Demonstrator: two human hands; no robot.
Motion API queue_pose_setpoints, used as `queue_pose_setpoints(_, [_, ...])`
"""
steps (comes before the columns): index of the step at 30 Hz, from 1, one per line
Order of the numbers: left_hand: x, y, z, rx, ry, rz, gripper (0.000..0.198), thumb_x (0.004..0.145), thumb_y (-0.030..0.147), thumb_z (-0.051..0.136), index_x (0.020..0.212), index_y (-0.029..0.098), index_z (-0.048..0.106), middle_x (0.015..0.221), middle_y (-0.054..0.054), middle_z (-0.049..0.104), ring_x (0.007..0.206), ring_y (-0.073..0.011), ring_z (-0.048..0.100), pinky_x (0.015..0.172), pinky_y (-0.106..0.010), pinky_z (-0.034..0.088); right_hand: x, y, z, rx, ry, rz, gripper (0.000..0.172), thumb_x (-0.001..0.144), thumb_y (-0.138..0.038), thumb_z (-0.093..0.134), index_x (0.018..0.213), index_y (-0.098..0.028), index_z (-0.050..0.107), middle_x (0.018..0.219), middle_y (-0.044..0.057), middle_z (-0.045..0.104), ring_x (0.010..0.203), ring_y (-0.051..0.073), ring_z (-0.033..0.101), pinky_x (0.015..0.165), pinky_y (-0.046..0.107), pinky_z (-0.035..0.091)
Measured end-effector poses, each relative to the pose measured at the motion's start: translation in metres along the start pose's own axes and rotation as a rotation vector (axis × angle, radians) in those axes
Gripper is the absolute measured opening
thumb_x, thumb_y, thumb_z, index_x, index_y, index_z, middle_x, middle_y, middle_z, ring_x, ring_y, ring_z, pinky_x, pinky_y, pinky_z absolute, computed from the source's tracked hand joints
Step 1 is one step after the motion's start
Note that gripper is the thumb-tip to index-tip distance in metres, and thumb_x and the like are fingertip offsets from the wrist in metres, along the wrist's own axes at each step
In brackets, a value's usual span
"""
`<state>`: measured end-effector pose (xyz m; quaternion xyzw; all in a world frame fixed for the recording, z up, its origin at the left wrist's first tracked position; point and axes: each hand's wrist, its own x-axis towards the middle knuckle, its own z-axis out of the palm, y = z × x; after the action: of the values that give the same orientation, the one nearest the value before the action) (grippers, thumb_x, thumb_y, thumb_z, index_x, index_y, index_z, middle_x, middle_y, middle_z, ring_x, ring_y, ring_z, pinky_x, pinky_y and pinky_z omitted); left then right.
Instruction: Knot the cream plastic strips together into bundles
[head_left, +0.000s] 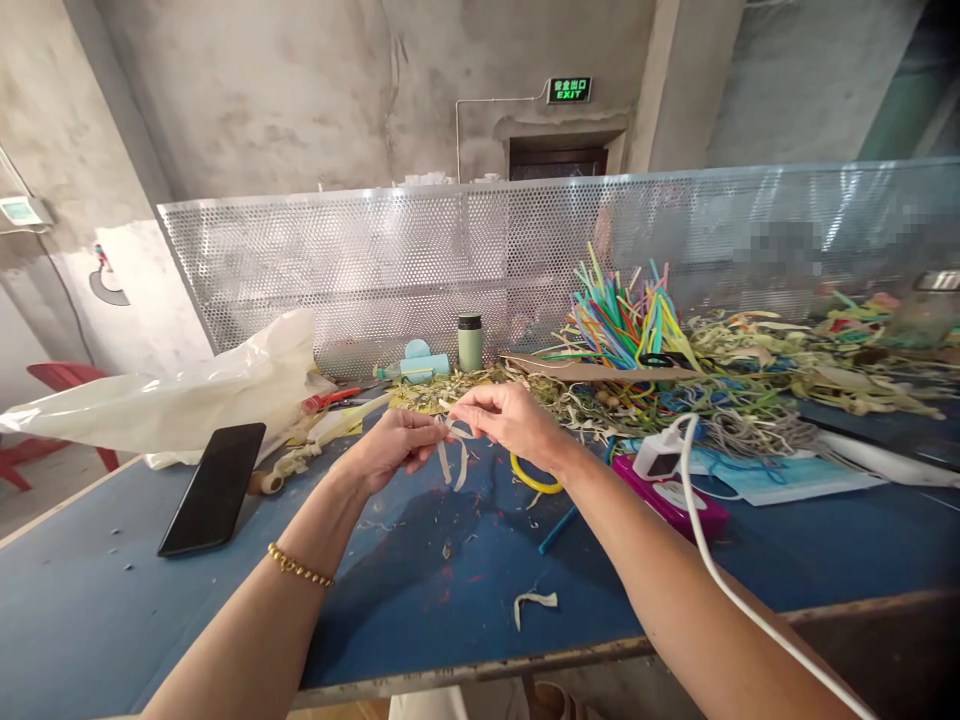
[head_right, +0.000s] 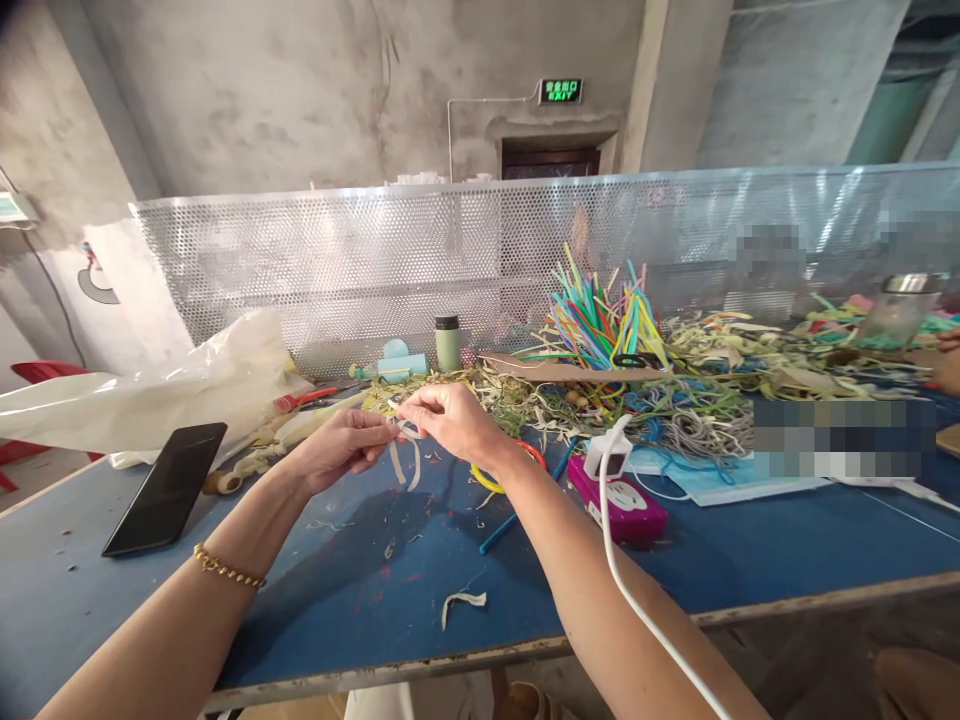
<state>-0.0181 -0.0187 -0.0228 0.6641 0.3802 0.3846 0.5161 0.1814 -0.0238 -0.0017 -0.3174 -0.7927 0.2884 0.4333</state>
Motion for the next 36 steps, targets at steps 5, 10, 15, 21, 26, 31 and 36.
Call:
queue_pose_setpoints(5, [-0.001, 0.0, 0.0, 0.01, -0.008, 0.009, 0.028, 0.078, 0.038, 0.071, 0.076, 0.01, 0.073, 0.047, 0.003, 0.05, 0.036, -0.0045, 0.038, 0.037, -0.021, 0.021, 0.002, 0.007, 0.005, -0.063, 0.02, -0.006, 0.018, 0.084, -0.026, 0.064, 0.075, -0.013, 0.07, 0.067, 0.001, 0.061, 0.061, 0.011, 0.05, 0.057, 0.025, 0.037])
queue_pose_setpoints(10, [0.0, 0.001, 0.001, 0.017, -0.01, 0.009, 0.029, 0.077, 0.038, 0.071, 0.079, 0.009, 0.074, 0.047, 0.003, 0.051, 0.036, -0.0049, 0.039, 0.037, -0.02, 0.022, 0.004, 0.012, 0.003, -0.19, 0.056, -0.051, 0.015, 0.082, -0.021, 0.063, 0.071, -0.015, 0.071, 0.074, 0.003, 0.064, 0.068, 0.013, 0.052, 0.063, 0.027, 0.038])
queue_pose_setpoints(15, [-0.001, 0.002, 0.002, 0.027, -0.011, 0.01, 0.029, 0.077, 0.038, 0.071, 0.079, 0.01, 0.074, 0.048, 0.003, 0.051, 0.037, -0.0051, 0.04, 0.037, -0.02, 0.023, 0.003, 0.009, 0.001, -0.329, 0.043, -0.071, 0.015, 0.082, -0.016, 0.064, 0.069, -0.016, 0.07, 0.072, 0.001, 0.06, 0.065, 0.012, 0.048, 0.064, 0.027, 0.036])
queue_pose_setpoints(21, [-0.003, 0.003, 0.003, 0.036, -0.009, 0.01, 0.029, 0.077, 0.039, 0.071, 0.079, 0.01, 0.074, 0.047, 0.003, 0.051, 0.036, -0.0051, 0.039, 0.037, -0.02, 0.023, 0.003, 0.006, -0.001, -0.367, 0.032, -0.039, 0.014, 0.083, -0.017, 0.064, 0.07, -0.015, 0.07, 0.072, 0.001, 0.06, 0.064, 0.012, 0.047, 0.063, 0.028, 0.035])
queue_pose_setpoints(26, [-0.002, 0.003, 0.003, 0.057, -0.003, 0.011, 0.031, 0.076, 0.04, 0.072, 0.077, 0.01, 0.073, 0.048, 0.003, 0.052, 0.036, -0.0052, 0.04, 0.037, -0.02, 0.024, 0.003, 0.006, 0.002, -0.377, 0.04, -0.046, 0.017, 0.081, -0.015, 0.064, 0.064, -0.016, 0.066, 0.069, 0.001, 0.06, 0.064, 0.012, 0.048, 0.062, 0.028, 0.035])
queue_pose_setpoints(31, [-0.002, 0.001, 0.004, 0.078, -0.013, 0.02, 0.032, 0.077, 0.042, 0.071, 0.079, 0.01, 0.075, 0.048, 0.003, 0.052, 0.036, -0.0048, 0.039, 0.037, -0.02, 0.024, 0.002, 0.007, 0.005, -0.39, 0.049, -0.045, 0.019, 0.08, -0.013, 0.062, 0.061, -0.016, 0.063, 0.066, 0.0, 0.059, 0.062, 0.011, 0.048, 0.061, 0.027, 0.035])
queue_pose_setpoints(36, [-0.001, 0.0, 0.004, 0.088, -0.014, 0.017, 0.032, 0.076, 0.043, 0.072, 0.077, 0.011, 0.075, 0.049, 0.003, 0.053, 0.037, -0.005, 0.04, 0.037, -0.02, 0.024, 0.003, 0.008, 0.005, -0.379, 0.045, -0.022, 0.02, 0.079, -0.014, 0.061, 0.06, -0.015, 0.062, 0.062, 0.0, 0.059, 0.058, 0.011, 0.049, 0.057, 0.026, 0.035])
